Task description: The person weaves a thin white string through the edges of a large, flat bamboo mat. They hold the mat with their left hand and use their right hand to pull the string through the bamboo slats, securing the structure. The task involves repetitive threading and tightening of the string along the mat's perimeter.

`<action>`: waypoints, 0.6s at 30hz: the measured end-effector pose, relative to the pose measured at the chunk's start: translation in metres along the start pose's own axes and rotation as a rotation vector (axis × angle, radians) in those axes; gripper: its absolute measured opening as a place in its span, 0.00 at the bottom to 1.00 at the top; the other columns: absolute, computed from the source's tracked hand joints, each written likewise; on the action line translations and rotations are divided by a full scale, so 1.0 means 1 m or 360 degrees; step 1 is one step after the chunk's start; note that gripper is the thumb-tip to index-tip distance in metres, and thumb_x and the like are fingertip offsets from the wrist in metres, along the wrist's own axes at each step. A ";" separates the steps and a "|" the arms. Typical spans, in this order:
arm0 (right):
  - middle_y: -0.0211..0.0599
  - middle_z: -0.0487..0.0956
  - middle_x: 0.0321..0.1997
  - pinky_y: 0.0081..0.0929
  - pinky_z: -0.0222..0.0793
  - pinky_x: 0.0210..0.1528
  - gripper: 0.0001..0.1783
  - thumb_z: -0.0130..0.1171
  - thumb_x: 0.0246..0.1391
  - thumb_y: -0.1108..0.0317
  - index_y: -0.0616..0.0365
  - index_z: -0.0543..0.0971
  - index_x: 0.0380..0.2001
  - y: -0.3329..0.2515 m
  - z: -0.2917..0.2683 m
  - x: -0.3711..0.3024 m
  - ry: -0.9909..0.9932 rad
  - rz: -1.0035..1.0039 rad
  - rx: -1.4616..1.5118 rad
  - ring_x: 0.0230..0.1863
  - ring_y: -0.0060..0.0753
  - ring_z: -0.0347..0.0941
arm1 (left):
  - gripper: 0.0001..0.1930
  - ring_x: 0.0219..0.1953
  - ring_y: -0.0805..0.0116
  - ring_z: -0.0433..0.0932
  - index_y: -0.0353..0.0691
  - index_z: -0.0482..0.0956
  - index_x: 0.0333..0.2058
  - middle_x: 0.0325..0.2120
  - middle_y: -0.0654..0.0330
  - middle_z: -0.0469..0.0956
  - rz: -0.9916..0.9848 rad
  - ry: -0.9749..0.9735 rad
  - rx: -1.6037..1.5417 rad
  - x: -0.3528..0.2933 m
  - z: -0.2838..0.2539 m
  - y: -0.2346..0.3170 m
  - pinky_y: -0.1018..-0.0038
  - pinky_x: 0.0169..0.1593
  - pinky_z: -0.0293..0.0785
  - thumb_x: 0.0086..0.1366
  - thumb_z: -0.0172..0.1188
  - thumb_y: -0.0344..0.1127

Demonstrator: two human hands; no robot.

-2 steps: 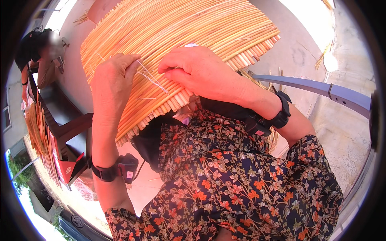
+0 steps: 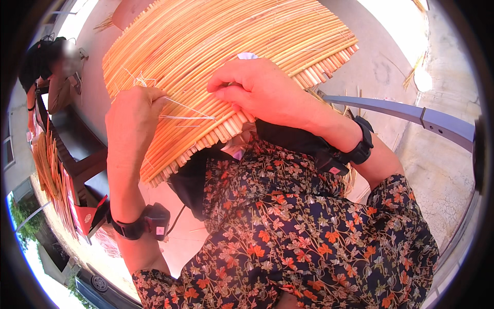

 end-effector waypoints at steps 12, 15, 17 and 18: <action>0.43 0.85 0.36 0.39 0.77 0.45 0.12 0.62 0.56 0.65 0.59 0.86 0.40 0.007 0.004 0.003 -0.0113 0.0061 0.0187 0.40 0.46 0.82 | 0.13 0.19 0.82 0.69 0.31 0.88 0.41 0.16 0.66 0.72 -0.0080 0.0029 -0.0809 -0.010 0.000 -0.002 0.78 0.25 0.66 0.70 0.65 0.37; 0.44 0.85 0.33 0.39 0.76 0.42 0.13 0.62 0.56 0.63 0.59 0.86 0.39 0.000 0.001 0.007 -0.0134 0.0231 0.0178 0.37 0.47 0.82 | 0.12 0.20 0.82 0.69 0.33 0.88 0.41 0.17 0.66 0.73 0.0235 0.0282 -0.0773 0.015 0.010 0.014 0.78 0.25 0.66 0.70 0.65 0.37; 0.45 0.84 0.30 0.40 0.76 0.40 0.13 0.62 0.55 0.62 0.59 0.86 0.38 -0.005 -0.001 0.012 -0.0182 0.0329 0.0143 0.35 0.48 0.82 | 0.11 0.21 0.81 0.70 0.33 0.88 0.41 0.18 0.65 0.74 0.0479 0.0401 -0.0741 0.023 0.016 0.025 0.78 0.26 0.68 0.70 0.66 0.36; 0.46 0.84 0.29 0.40 0.76 0.39 0.13 0.63 0.56 0.61 0.59 0.86 0.37 -0.006 -0.001 0.014 -0.0219 0.0342 0.0115 0.34 0.48 0.82 | 0.10 0.21 0.80 0.71 0.34 0.88 0.41 0.19 0.64 0.75 0.0603 0.0454 -0.0720 0.025 0.019 0.031 0.78 0.27 0.69 0.70 0.66 0.35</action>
Point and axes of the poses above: each hand's wrist, its own x-axis towards the middle knuckle, its own z-axis out of the palm, y = z × x, the point moved 3 cm from there along x, towards the middle knuckle
